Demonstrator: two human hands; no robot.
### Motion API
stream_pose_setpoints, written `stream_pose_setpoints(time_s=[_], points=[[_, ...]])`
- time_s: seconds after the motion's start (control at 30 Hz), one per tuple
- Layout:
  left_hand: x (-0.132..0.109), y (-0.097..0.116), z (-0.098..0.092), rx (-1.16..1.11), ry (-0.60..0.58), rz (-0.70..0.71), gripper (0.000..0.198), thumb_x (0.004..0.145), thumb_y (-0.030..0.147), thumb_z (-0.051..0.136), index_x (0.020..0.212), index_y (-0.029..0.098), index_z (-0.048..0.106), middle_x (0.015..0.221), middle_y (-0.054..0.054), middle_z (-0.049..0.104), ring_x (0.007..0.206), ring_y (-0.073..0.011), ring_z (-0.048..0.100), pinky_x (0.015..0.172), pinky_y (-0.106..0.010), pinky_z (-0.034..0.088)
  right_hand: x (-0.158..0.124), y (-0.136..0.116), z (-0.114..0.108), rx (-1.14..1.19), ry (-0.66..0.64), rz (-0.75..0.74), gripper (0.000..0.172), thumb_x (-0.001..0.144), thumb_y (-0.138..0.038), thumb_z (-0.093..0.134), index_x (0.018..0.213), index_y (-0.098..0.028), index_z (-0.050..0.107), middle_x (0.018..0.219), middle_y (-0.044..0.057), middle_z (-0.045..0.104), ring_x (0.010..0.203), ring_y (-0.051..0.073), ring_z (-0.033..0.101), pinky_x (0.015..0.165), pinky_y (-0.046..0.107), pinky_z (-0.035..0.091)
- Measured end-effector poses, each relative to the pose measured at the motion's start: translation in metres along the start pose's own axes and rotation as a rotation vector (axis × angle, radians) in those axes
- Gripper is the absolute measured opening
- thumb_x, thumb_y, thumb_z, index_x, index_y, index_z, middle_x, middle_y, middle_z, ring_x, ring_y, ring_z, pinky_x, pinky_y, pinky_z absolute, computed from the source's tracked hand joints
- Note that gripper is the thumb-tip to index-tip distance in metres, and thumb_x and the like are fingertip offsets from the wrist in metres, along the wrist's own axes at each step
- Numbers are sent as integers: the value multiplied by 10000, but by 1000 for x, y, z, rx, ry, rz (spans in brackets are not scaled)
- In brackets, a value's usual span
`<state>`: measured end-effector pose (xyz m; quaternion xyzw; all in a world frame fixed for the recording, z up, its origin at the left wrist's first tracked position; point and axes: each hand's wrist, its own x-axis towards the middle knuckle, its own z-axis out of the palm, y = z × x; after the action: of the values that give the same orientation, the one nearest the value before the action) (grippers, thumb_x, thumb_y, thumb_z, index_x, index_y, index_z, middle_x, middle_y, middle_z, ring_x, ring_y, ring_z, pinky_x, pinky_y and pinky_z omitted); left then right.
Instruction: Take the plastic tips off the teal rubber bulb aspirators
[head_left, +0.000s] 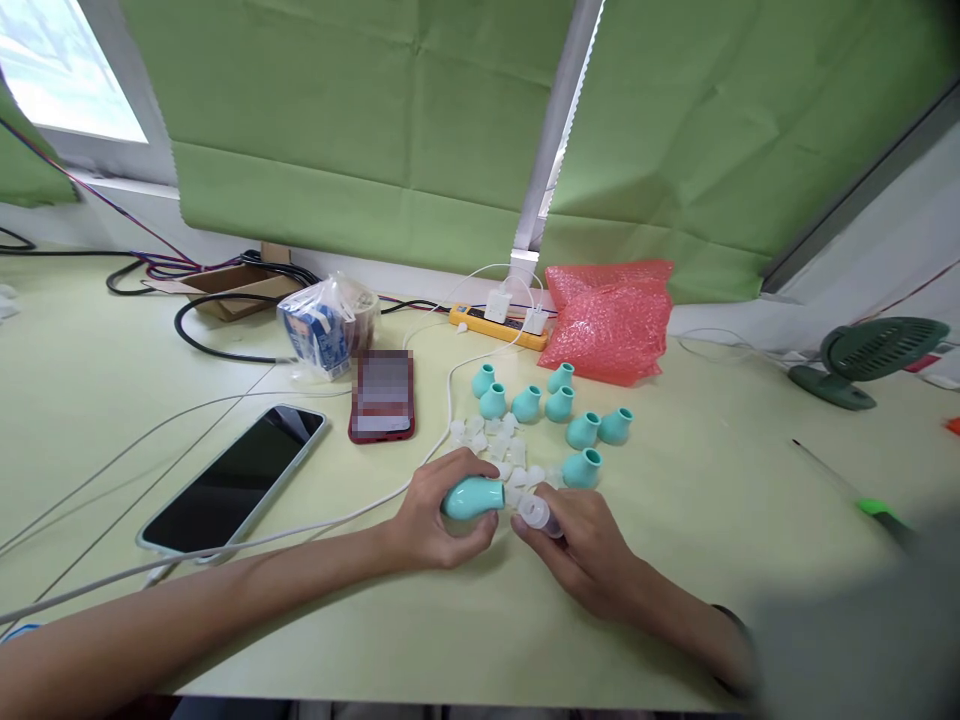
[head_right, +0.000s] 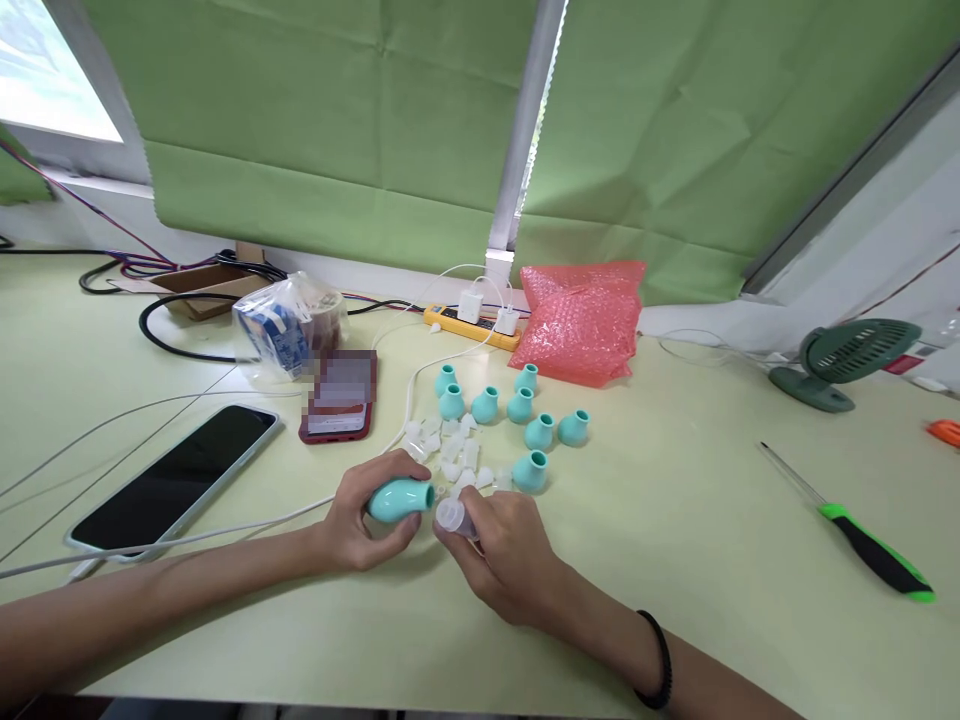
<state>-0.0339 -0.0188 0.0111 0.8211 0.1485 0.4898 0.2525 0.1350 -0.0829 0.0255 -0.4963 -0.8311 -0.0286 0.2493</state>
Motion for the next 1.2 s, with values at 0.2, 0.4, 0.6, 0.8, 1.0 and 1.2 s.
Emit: stream_pose_setpoints(time_s=[0.2, 0.4, 0.6, 0.8, 1.0, 1.2], points=[[0, -1, 3, -1, -25, 82, 232, 627, 160, 550, 854, 110, 554, 664, -54, 550, 577, -132, 508, 515, -233, 441, 5, 11, 3, -327, -10, -148, 242, 822, -226, 345, 617, -155, 452, 478, 27, 510, 431, 132, 413, 490, 272, 215], [-1, -6, 6, 90, -68, 67, 254, 625, 247, 597, 846, 124, 571, 636, -37, 570, 539, -121, 516, 486, -216, 439, 3, 12, 2, -422, -79, -267, 217, 790, -227, 357, 622, -152, 472, 463, 31, 504, 428, 138, 419, 518, 277, 233], [-5, -10, 9, 175, -200, 37, 214, 677, 277, 592, 823, 120, 586, 641, -39, 560, 542, -115, 526, 481, -198, 420, -4, 7, 5, -520, -183, -223, 161, 737, -196, 447, 586, -148, 476, 418, 15, 489, 358, 111, 362, 467, 270, 102], [-6, -4, 6, 216, -285, 83, 163, 745, 215, 512, 865, 123, 572, 675, -41, 537, 567, -111, 509, 499, -191, 406, -2, -1, -8, -440, -333, -189, 205, 776, -155, 394, 586, -144, 470, 435, 7, 467, 367, 82, 277, 471, 281, 62], [-1, 2, 2, 211, -324, 125, 167, 766, 184, 458, 871, 123, 572, 690, -47, 531, 581, -115, 501, 500, -192, 394, 9, -9, -30, 76, -597, 48, 275, 786, -199, 401, 531, -154, 310, 466, -55, 297, 440, 58, 203, 456, 249, 126], [1, 5, 0, 156, -272, 146, 171, 739, 190, 501, 873, 110, 568, 684, -52, 534, 560, -111, 496, 477, -191, 380, 11, -3, -29, 892, -746, 394, 334, 775, -270, 486, 540, -165, 272, 500, -76, 231, 454, 42, 212, 421, 201, 173]])
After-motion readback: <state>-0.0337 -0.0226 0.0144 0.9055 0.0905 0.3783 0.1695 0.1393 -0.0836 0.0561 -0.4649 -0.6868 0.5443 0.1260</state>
